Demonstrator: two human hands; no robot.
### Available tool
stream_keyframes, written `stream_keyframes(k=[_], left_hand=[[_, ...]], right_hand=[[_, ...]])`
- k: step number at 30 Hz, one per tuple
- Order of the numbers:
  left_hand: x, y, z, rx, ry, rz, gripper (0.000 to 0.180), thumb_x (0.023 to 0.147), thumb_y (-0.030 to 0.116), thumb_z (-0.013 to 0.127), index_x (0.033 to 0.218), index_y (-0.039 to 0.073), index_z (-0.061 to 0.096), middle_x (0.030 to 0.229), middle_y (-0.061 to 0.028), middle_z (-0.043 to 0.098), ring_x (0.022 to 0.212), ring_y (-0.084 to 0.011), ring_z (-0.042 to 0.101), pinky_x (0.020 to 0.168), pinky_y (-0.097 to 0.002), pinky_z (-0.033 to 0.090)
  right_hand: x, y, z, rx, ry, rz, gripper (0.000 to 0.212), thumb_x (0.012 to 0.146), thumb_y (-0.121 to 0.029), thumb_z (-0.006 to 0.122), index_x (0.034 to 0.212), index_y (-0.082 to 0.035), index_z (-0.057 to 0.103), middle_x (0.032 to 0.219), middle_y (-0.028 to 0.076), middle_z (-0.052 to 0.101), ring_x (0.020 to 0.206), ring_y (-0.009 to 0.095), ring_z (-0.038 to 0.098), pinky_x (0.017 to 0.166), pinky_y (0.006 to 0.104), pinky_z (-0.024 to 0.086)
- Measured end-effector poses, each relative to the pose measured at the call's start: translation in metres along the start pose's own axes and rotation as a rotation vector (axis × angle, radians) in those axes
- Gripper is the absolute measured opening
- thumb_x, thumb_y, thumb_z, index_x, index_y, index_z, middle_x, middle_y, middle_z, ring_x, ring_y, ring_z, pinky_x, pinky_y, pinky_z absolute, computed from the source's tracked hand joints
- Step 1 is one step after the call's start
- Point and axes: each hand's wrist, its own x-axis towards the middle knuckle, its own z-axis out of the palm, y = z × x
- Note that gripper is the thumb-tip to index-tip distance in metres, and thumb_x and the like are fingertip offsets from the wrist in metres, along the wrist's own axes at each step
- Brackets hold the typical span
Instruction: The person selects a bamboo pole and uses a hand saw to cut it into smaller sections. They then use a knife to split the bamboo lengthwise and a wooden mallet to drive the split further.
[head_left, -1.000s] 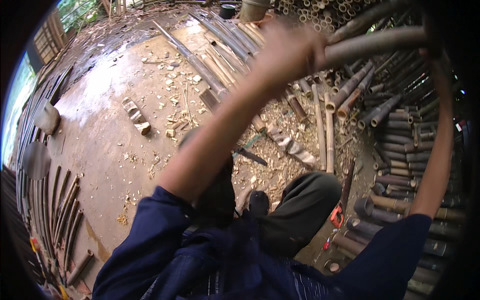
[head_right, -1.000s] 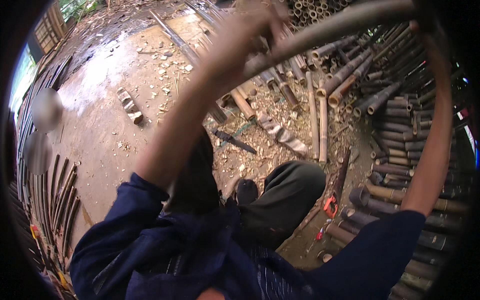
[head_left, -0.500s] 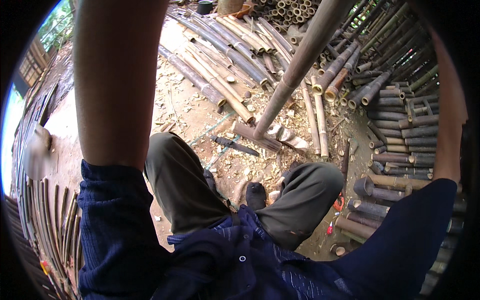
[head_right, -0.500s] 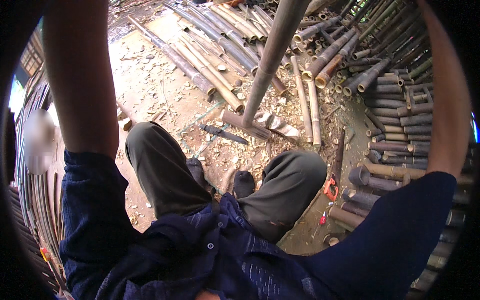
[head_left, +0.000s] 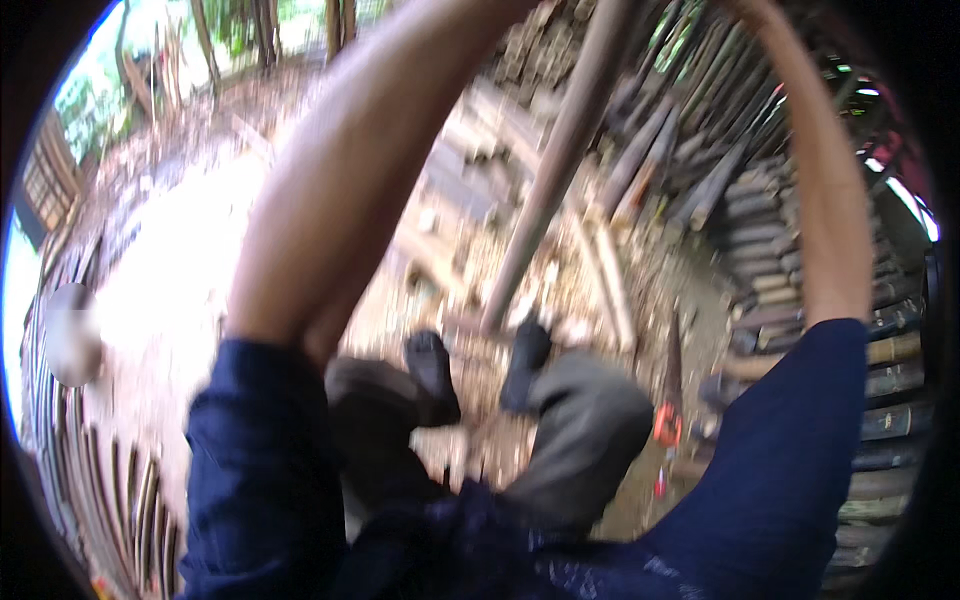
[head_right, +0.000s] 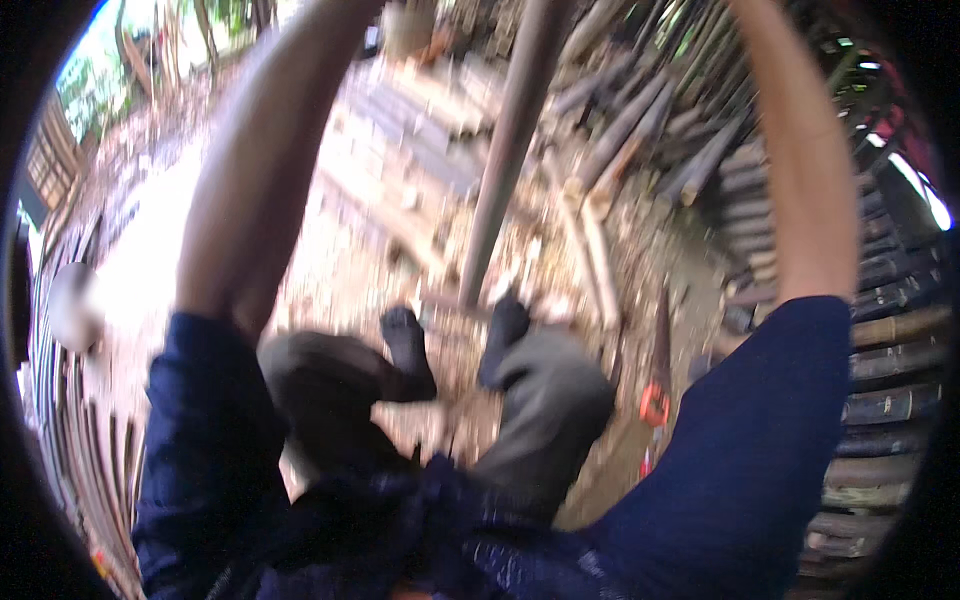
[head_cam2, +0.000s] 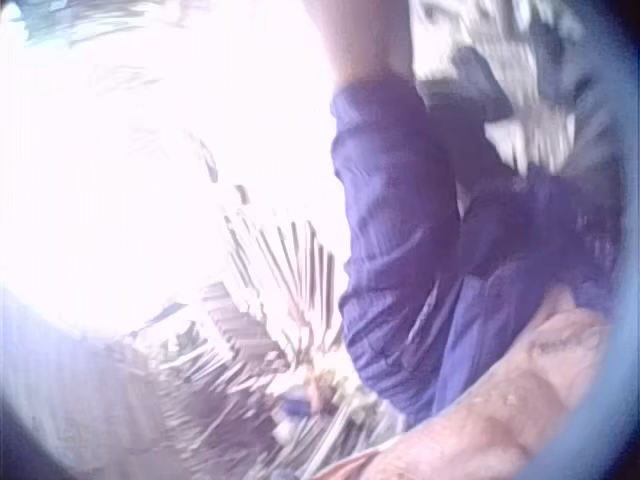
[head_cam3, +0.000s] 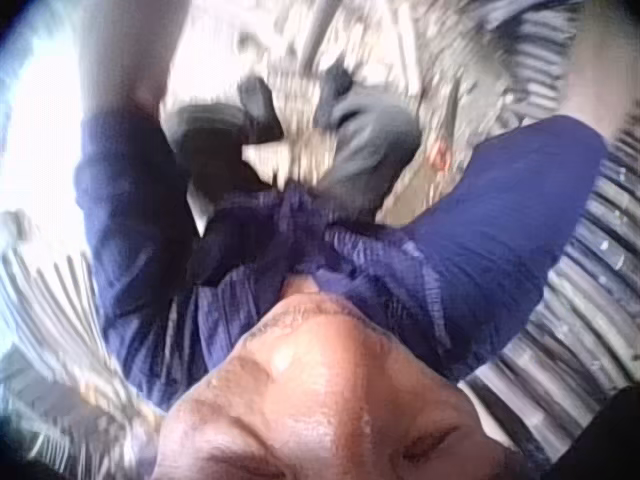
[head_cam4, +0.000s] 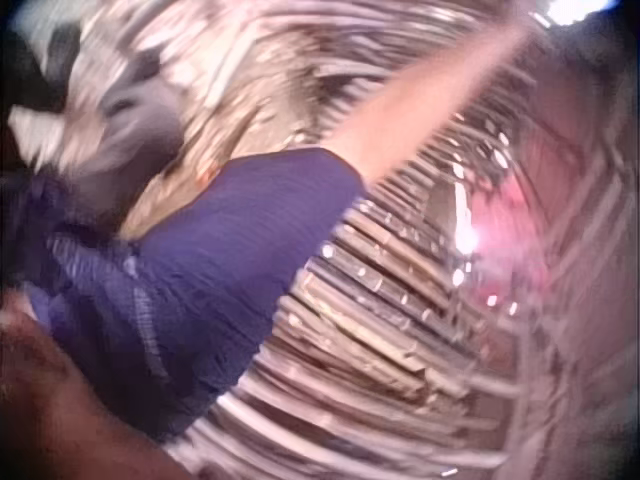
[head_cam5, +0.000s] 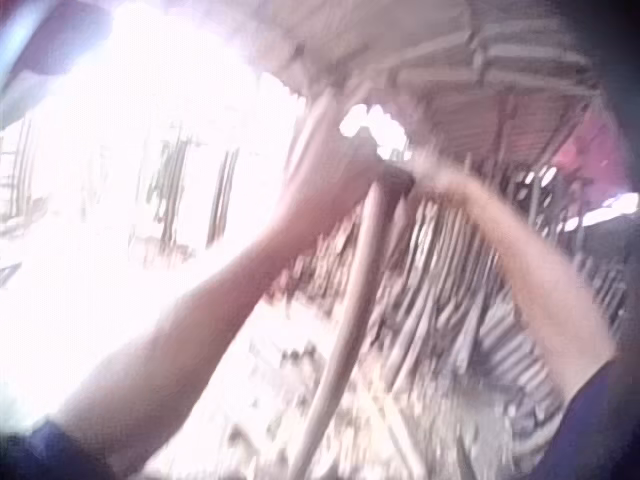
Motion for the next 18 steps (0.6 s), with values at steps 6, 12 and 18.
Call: stream_keyframes(k=[6, 12, 18], left_hand=[[-0.016, 0.005, 0.013, -0.236, -0.102, -0.679, 0.04, 0.102, 0.042, 0.054, 0.096, 0.004, 0.063, 0.086, -0.0206, 0.072, 0.08, -0.0355, 0.072, 0.079, -0.0512, 0.055], [-0.013, -0.01, 0.031, -0.357, -0.077, -0.731, 0.042, 0.101, 0.036, 0.051, 0.106, -0.002, 0.065, 0.1, -0.0302, 0.07, 0.095, -0.0437, 0.069, 0.084, -0.0532, 0.052], [-0.042, -0.066, 0.078, -0.618, 0.109, -0.662, 0.039, 0.102, 0.031, 0.048, 0.089, -0.002, 0.065, 0.071, -0.0134, 0.063, 0.07, -0.0214, 0.062, 0.069, -0.0382, 0.05]], right_hand=[[0.007, 0.098, -0.015, 0.26, 0.357, 0.33, 0.069, 0.087, -0.064, 0.073, 0.129, -0.01, 0.07, 0.12, 0.003, 0.07, 0.112, 0.015, 0.064, 0.1, 0.0384, 0.052], [0.036, 0.104, 0.025, 0.304, 0.61, 0.308, 0.037, 0.089, -0.044, 0.068, 0.096, -0.008, 0.074, 0.075, 0.001, 0.064, 0.061, 0.012, 0.063, 0.045, 0.0312, 0.055], [0.049, 0.122, 0.031, 0.154, 0.716, 0.347, 0.043, 0.09, -0.045, 0.065, 0.095, -0.004, 0.075, 0.075, 0.005, 0.067, 0.057, 0.017, 0.064, 0.042, 0.0353, 0.053]])
